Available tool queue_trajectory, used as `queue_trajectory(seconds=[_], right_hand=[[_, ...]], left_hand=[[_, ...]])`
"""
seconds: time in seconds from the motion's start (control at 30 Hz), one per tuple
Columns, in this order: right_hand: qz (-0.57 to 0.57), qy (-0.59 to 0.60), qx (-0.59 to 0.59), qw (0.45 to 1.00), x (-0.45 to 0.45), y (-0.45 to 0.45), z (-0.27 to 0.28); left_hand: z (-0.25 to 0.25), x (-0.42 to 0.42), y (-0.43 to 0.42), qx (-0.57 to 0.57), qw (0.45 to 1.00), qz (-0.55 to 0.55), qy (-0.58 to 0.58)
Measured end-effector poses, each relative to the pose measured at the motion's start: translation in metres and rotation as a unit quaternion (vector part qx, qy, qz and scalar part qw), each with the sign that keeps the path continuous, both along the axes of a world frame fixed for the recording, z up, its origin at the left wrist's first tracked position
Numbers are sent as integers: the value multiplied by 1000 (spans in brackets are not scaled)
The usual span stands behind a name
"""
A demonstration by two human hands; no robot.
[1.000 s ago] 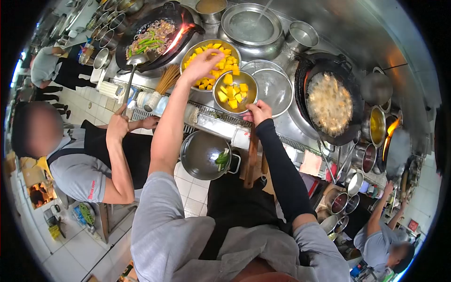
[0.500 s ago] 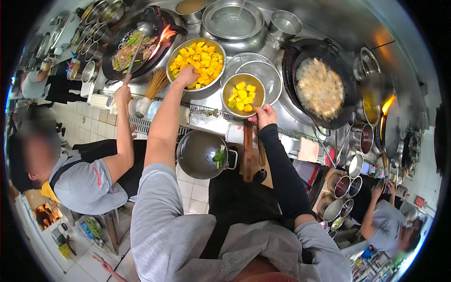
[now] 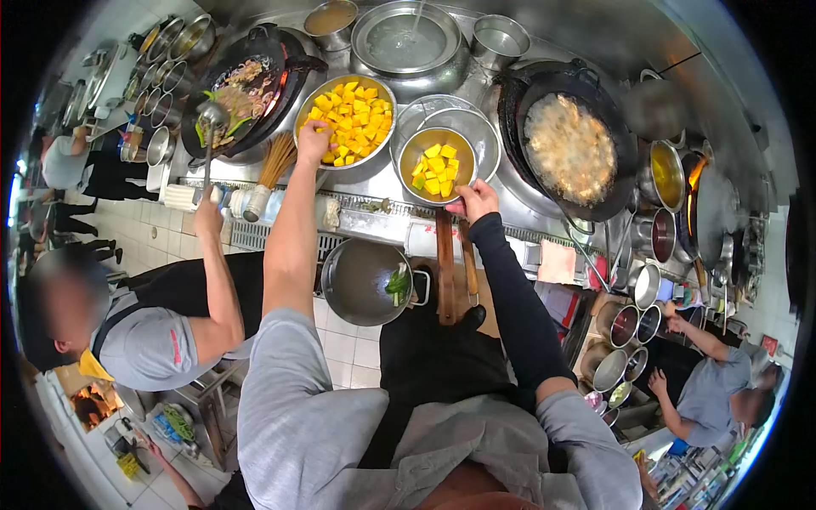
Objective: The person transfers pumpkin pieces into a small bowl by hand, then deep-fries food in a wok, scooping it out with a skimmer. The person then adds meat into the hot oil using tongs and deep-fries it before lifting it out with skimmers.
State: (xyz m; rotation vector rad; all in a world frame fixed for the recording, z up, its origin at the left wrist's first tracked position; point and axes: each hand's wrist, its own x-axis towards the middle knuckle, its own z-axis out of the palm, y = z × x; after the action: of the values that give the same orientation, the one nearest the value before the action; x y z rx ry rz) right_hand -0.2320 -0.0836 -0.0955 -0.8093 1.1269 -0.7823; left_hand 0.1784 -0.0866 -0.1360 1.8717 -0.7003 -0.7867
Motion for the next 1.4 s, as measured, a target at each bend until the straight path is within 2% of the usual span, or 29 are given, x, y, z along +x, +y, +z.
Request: queue_trajectory(seconds=[0.07,0.23,0.3,0.43,0.57,0.7,0.8,0.83,0.9,0.93,1.0,1.03,1.17,1.37,1.4], right_hand=[[-9,9,-5,1000,7,-3,-1],[21,7,8,1000,28,-3,0],[32,-7,25,999,35,0,-4],[29,-38,60,997,33,11,2],[1,-78,46,996,22,17,3],[29,-42,13,999,9,18,-1],[23,-32,4,999,5,20,8],[21,-29,1,999,5,22,9],[20,-17,-17,1000,3,27,11],[19,-9,-33,999,3,30,11],[18,-3,-47,999,0,41,15],[17,-7,-46,999,-1,47,20],[19,15,-53,998,-11,60,26],[37,7,-59,998,-33,74,9],[34,11,-58,998,-34,75,10]], left_hand=[[27,-17,3,-58,998,11,38],[117,-111,21,-91,985,-99,107],[122,-130,24,-82,977,-171,101],[117,-126,23,-99,985,-118,83],[104,-95,16,-62,994,-82,-40],[126,-102,14,-101,982,-142,-72],[163,-163,30,-24,959,-270,-82],[157,-173,31,-68,933,-299,-188],[136,-190,34,-155,841,-343,-389],[141,-207,39,-96,855,-384,-335],[130,-229,46,-74,819,-415,-388],[126,-237,48,-26,816,-425,-391],[113,-251,57,0,821,-411,-397],[107,-262,66,25,813,-460,-356],[105,-265,68,-1,815,-444,-372]])
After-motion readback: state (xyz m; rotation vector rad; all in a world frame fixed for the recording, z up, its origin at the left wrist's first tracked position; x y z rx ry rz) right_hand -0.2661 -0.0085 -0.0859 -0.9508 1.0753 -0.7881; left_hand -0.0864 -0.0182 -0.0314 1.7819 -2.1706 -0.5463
